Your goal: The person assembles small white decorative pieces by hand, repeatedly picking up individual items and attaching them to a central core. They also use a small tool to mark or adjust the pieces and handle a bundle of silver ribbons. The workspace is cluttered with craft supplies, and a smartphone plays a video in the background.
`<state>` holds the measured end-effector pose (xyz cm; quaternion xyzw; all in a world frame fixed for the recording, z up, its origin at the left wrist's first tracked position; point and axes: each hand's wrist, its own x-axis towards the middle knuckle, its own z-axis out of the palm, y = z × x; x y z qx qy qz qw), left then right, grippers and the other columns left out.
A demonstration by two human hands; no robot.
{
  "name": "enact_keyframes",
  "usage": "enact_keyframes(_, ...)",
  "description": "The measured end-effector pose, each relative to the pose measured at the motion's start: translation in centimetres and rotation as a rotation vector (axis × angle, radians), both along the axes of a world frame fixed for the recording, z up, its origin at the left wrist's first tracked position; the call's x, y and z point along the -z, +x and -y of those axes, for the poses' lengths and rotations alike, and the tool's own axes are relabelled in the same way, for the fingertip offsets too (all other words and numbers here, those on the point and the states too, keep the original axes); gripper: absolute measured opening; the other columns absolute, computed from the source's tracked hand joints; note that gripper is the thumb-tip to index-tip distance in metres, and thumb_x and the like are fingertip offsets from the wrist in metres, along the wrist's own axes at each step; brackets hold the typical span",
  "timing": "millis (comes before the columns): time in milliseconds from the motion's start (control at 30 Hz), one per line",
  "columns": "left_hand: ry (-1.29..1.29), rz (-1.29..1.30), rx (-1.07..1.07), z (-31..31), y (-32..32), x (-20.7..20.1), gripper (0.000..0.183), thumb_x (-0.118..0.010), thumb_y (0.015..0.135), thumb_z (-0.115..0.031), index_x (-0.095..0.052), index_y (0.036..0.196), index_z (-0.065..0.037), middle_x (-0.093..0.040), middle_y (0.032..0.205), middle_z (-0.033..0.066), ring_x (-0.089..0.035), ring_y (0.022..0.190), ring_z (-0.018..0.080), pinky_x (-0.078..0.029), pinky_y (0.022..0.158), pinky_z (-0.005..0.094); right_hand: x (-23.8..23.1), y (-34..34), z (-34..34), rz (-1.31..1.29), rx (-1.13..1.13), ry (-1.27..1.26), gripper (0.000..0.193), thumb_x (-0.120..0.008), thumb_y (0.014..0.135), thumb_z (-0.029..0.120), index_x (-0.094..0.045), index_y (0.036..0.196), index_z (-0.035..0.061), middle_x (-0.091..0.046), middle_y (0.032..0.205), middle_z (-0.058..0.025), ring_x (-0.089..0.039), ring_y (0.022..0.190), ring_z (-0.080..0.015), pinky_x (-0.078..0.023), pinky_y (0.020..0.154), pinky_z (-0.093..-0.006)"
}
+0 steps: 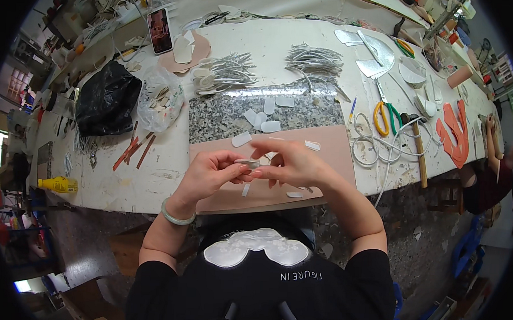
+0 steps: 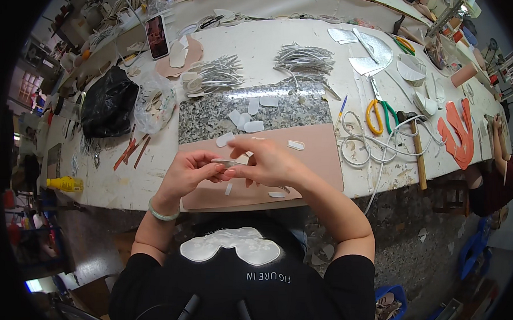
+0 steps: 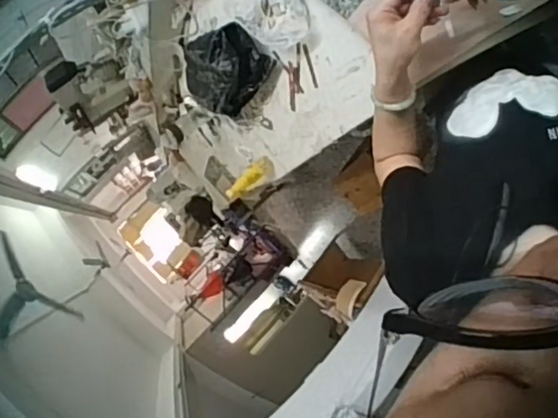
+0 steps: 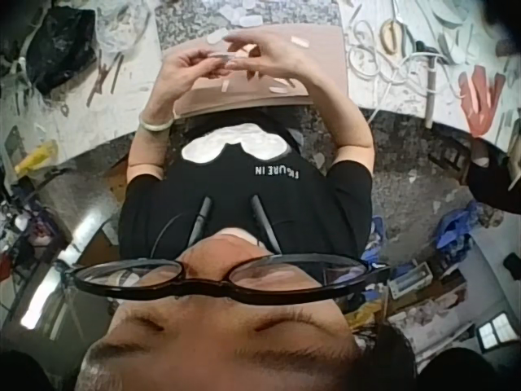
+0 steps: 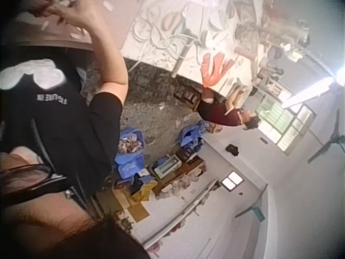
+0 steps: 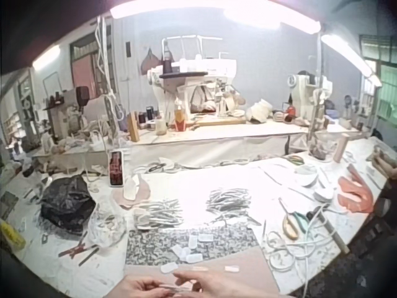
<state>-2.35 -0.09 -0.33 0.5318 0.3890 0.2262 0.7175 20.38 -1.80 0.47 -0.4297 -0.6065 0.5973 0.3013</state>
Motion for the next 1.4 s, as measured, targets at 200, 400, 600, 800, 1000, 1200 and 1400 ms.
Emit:
enact_keyframes(200,0.071,0.004,-0.081,-0.2,-0.3,0.3,0.025,-0.058,0.093,-0.009,-0.059,0.113,0.007,-0.069,0.095,0.0129,-0.068,0.084,0.0167,-0.056,0.072,0.0250,0.6,-1.7,-1.6,0.246,-0.068,0.296,0.012,-0.063,0.087,0.011,-0.062,0.087,-0.0013,-0.065,0.072,-0.0135,-0.065,0.057,-0.0201,-0.050,0.054,-0.0321)
enact_keyframes(400,0.209,-0.031,-0.367,-1.9,-2.1,1.5,0.051,-0.065,0.088,-0.006,-0.044,0.133,0.004,-0.060,0.120,0.0138,-0.064,0.097,0.0148,-0.052,0.075,0.0221,3.9,-3.1,-10.2,0.252,-0.120,0.664,0.011,-0.070,0.078,0.012,-0.071,0.088,0.0064,-0.065,0.078,-0.0126,-0.064,0.072,-0.0266,-0.051,0.066,-0.0370)
enact_keyframes(600,0.218,-0.012,-0.570,-1.8,-4.4,5.2,0.045,-0.064,0.088,-0.006,-0.048,0.129,0.005,-0.060,0.117,0.0140,-0.061,0.097,0.0132,-0.053,0.079,0.0245,5.9,-6.0,-19.0,0.332,0.022,0.762,0.013,-0.066,0.080,0.009,-0.068,0.093,0.0063,-0.064,0.088,-0.0086,-0.060,0.091,-0.0295,-0.048,0.076,-0.0381)
enact_keyframes(800,0.212,-0.127,-0.575,-0.8,-4.4,5.0,0.034,-0.065,0.088,-0.007,-0.057,0.120,0.004,-0.064,0.109,0.0115,-0.062,0.092,0.0121,-0.053,0.079,0.0257,7.4,-6.9,-19.6,0.570,0.113,0.756,0.017,-0.069,0.078,0.018,-0.061,0.092,0.0137,-0.064,0.090,-0.0027,-0.057,0.100,-0.0220,-0.036,0.088,-0.0427)
enact_keyframes(1000,0.585,-0.367,-0.407,-1.9,-2.5,5.4,0.028,-0.071,0.082,-0.012,-0.066,0.106,0.000,-0.066,0.095,0.0092,-0.062,0.086,0.0171,-0.051,0.077,0.0284,7.4,-4.3,-18.0,0.475,0.345,0.974,0.020,-0.072,0.076,0.025,-0.064,0.090,0.0131,-0.064,0.092,-0.0039,-0.058,0.097,-0.0249,-0.039,0.083,-0.0423)
enact_keyframes(1200,0.781,-0.477,-0.249,-3.8,-0.8,4.8,0.024,-0.073,0.078,-0.017,-0.067,0.095,-0.001,-0.062,0.089,0.0089,-0.056,0.087,0.0241,-0.047,0.077,0.0332,7.2,6.7,-18.2,1.124,0.574,0.710,0.015,-0.071,0.077,0.027,-0.071,0.086,0.0145,-0.066,0.092,-0.0027,-0.057,0.099,-0.0260,-0.043,0.082,-0.0442)
enact_keyframes(1400,0.878,-0.571,-0.130,-5.2,1.4,4.5,0.023,-0.075,0.076,-0.021,-0.066,0.087,-0.003,-0.058,0.084,0.0079,-0.053,0.088,0.0243,-0.045,0.077,0.0337,8.2,8.0,-19.6,1.176,0.448,0.596,0.014,-0.066,0.079,0.017,-0.067,0.092,0.0130,-0.064,0.099,-0.0084,-0.055,0.104,-0.0273,-0.040,0.086,-0.0456)
